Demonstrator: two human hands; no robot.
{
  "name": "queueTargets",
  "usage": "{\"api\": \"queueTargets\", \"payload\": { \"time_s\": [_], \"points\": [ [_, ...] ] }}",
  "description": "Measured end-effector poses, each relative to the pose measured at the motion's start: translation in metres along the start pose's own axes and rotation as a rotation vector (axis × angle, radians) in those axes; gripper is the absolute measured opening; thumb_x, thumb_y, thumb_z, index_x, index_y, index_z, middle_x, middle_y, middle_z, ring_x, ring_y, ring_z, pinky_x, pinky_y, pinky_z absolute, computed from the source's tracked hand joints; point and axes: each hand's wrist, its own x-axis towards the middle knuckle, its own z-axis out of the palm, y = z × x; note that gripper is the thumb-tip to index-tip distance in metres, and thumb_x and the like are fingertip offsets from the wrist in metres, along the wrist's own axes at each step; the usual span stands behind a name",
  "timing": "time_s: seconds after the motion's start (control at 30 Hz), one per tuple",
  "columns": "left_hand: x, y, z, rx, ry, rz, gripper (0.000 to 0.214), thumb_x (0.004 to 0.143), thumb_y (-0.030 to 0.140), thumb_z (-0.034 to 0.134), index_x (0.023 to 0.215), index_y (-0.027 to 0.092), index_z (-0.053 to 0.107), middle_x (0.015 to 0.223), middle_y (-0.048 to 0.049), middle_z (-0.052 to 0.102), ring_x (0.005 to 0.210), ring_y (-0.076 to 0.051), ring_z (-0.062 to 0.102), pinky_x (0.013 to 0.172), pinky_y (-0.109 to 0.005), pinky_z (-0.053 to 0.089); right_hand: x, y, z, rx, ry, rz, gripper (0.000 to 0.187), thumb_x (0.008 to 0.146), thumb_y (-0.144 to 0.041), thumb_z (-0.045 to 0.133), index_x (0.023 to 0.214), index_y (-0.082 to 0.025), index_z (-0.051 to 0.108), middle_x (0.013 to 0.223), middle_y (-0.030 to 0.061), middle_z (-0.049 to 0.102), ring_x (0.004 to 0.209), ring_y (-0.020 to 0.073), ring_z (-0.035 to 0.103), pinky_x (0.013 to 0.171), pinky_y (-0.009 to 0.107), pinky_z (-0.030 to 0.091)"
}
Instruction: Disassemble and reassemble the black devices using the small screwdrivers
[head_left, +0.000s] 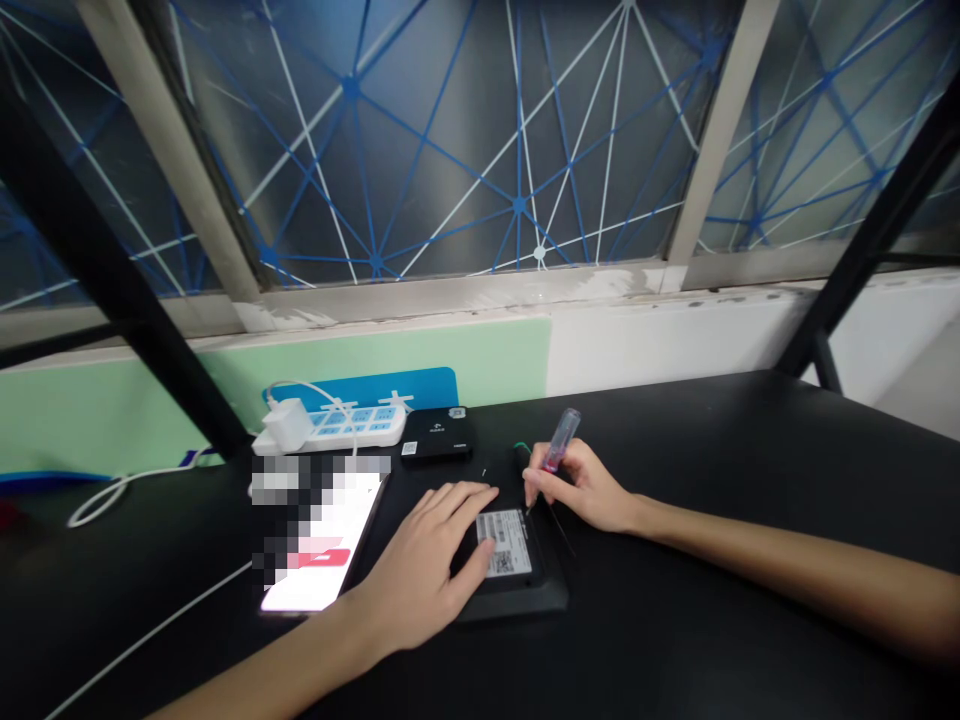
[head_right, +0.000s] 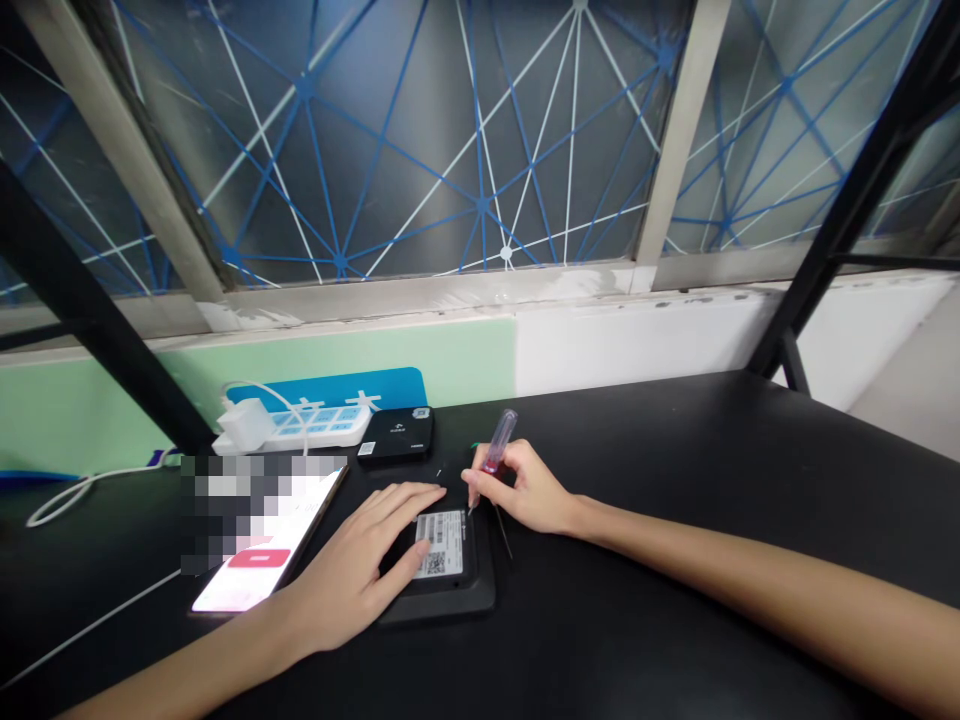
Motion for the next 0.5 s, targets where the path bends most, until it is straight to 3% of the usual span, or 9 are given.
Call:
{"api": "queueTargets", "payload": {
  "time_s": [0.3, 0.5],
  "points": [
    [0.0014, 0.0004, -0.0004, 0.003, 0.019, 0.011, 0.042, 0.1, 0.032, 0.043, 0.141, 0.026, 0.041, 0.139, -0.0054, 0.052, 0.126, -0.025, 0.05, 0.111, -0.05, 0.036, -0.0001, -0.0048, 0.0015, -0.138, 0.065, -0.038, 0.032, 0.097, -0.033, 0.053, 0.073, -0.015, 0.062, 0.069, 0.0029, 0.064, 0.059, 0.0115, 0.056, 0.059, 0.025, 0.045],
    [-0.0007, -0.0009, 0.0006, 0.005, 0.017, 0.008, 0.042, 0.1, 0.032, 0.044, 0.141, 0.026, 0.041, 0.139, -0.0052, 0.052, 0.126, -0.025, 0.05, 0.111, -0.05, 0.036, -0.003, -0.0082, -0.0008, -0.102, -0.035, -0.127, 0.03, 0.096, -0.031, 0.054, 0.073, -0.014, 0.062, 0.068, 0.0034, 0.064, 0.061, 0.0122, 0.059, 0.059, 0.025, 0.047]
  ]
}}
